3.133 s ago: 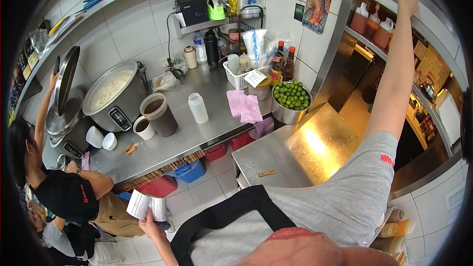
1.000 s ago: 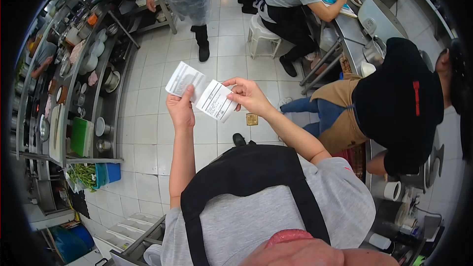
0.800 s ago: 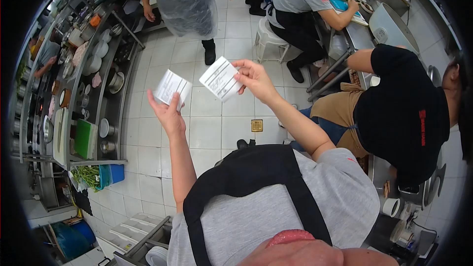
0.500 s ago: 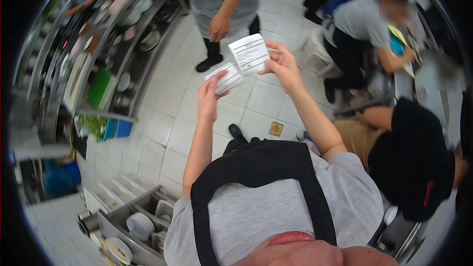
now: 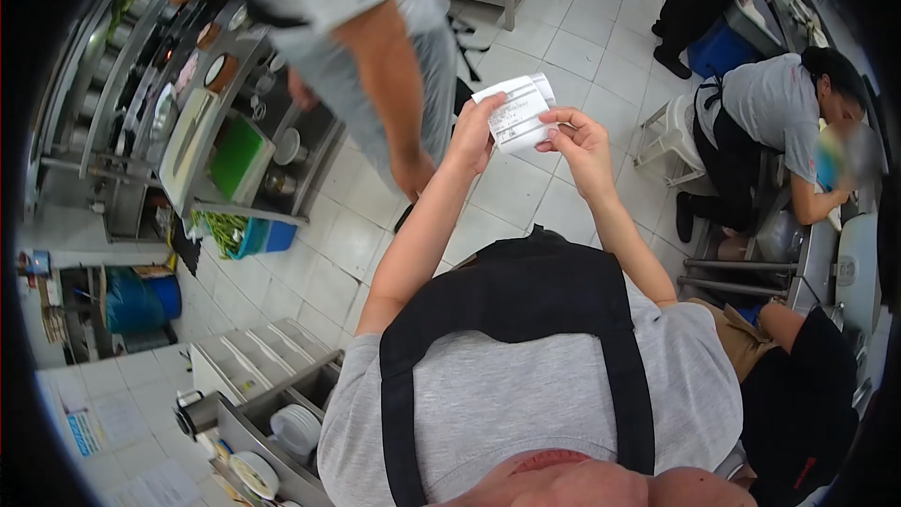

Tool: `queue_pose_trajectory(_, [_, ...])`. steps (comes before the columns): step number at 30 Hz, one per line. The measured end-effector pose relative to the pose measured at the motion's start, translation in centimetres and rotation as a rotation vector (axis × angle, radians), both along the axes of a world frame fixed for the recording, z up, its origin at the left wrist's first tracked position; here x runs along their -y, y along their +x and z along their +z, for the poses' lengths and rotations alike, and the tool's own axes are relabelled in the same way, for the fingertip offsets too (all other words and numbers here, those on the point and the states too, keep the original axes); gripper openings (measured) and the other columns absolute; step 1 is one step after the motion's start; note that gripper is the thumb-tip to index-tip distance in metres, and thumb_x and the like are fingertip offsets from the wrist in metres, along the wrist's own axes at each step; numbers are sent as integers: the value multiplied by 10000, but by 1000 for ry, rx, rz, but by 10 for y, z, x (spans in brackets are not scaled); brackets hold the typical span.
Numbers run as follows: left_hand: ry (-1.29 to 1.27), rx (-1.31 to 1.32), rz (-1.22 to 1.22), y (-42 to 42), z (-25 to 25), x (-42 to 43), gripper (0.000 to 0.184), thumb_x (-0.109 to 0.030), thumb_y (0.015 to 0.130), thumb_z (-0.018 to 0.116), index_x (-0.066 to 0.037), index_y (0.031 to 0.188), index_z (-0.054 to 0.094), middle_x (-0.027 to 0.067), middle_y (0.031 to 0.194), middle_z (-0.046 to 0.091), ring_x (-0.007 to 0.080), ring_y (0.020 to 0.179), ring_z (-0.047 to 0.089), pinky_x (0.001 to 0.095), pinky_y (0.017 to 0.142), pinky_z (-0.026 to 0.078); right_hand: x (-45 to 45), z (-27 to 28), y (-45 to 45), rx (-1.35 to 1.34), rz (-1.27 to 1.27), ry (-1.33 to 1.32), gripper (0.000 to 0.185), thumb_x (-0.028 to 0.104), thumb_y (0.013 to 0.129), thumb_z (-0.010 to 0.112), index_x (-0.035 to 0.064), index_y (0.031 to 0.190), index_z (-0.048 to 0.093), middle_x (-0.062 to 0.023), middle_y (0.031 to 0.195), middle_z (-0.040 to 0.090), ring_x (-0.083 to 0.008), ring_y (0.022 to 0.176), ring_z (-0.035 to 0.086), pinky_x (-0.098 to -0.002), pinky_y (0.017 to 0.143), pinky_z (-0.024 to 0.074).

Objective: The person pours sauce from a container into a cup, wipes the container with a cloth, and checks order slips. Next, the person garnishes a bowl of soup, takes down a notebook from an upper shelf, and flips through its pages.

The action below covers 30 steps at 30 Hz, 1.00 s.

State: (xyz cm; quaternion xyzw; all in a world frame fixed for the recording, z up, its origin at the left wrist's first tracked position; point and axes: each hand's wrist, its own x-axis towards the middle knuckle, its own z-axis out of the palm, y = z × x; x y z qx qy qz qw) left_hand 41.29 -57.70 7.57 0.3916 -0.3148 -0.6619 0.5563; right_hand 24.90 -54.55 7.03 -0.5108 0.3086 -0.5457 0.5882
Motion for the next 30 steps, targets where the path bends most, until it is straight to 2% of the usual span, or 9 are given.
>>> queue_pose_trajectory(2, [-45, -39, 10, 6, 2, 19, 294, -191, 860, 481, 52, 1023, 514, 107, 926, 593, 159, 848, 601, 275, 692, 500, 17, 2, 5, 99, 4, 22, 216, -15, 799, 505, -60, 1006, 545, -128, 1048, 553, -177, 901, 574, -301, 746, 508])
queue_pose_trajectory(4, [-114, -116, 83, 14, 0, 41, 292, -189, 870, 465, 48, 1032, 510, 105, 930, 594, 152, 841, 601, 261, 686, 499, 39, -1, 15, 399, 229, 165, 315, 49, 807, 516, -70, 1099, 519, -138, 1106, 540, -213, 1021, 530, -345, 870, 448])
queue_pose_trajectory(7, [-147, -97, 172, 33, -8, 74, 282, -175, 866, 468, 52, 1025, 519, 107, 937, 597, 144, 835, 598, 258, 694, 491, 82, -7, 34, 324, 283, 213, 379, 89, 806, 527, -84, 1141, 491, -131, 1150, 520, -229, 1107, 475, -348, 927, 402])
queue_pose_trajectory(15, [-148, 2, 281, 117, -13, 171, 286, -122, 849, 480, 32, 1082, 542, 75, 980, 599, 121, 858, 575, 238, 745, 455, 212, 2, 89, 196, 547, 231, 358, 70, 815, 521, -76, 1142, 502, -116, 1230, 455, -242, 1138, 448, -357, 938, 385])
queue_pose_trajectory(18, [-208, -23, 486, 154, 4, 186, 281, -115, 850, 480, 22, 1083, 556, 70, 1024, 588, 130, 932, 548, 243, 790, 435, 261, 11, 122, 153, 680, 214, 383, 69, 819, 521, -87, 1166, 472, -137, 1256, 435, -253, 1157, 435, -366, 946, 380])
queue_pose_trajectory(21, [-254, -26, 771, 201, -7, 173, 277, -107, 842, 480, -2, 1080, 576, 66, 1051, 578, 137, 992, 519, 255, 822, 419, 319, 24, 157, 85, 752, 173, 426, 57, 817, 521, -94, 1204, 424, -154, 1289, 405, -263, 1177, 418, -370, 954, 375])
queue_pose_trajectory(23, [-202, 239, 948, 233, -28, 143, 326, -45, 809, 497, -22, 1131, 541, 66, 1083, 559, 140, 1017, 505, 252, 834, 415, 363, 31, 191, 57, 717, 131, 464, 35, 809, 524, -100, 1230, 384, -161, 1316, 377, -262, 1193, 404, -359, 958, 372])
queue_pose_trajectory(27, [-73, 209, 1306, 264, -48, 62, 466, 104, 714, 536, -27, 1157, 476, 95, 1135, 514, 156, 967, 536, 248, 793, 445, 375, 104, 279, -91, 806, -117, 458, 16, 807, 513, -102, 1230, 384, -154, 1316, 378, -244, 1197, 402, -332, 954, 373])
queue_pose_trajectory(30, [1, 251, 1505, 295, -71, 22, 414, 93, 713, 566, -13, 1107, 501, 112, 1098, 531, 161, 948, 546, 251, 777, 457, 377, 145, 375, -54, 1002, -303, 464, 5, 803, 510, -93, 1239, 382, -136, 1312, 381, -216, 1190, 407, -300, 942, 377])
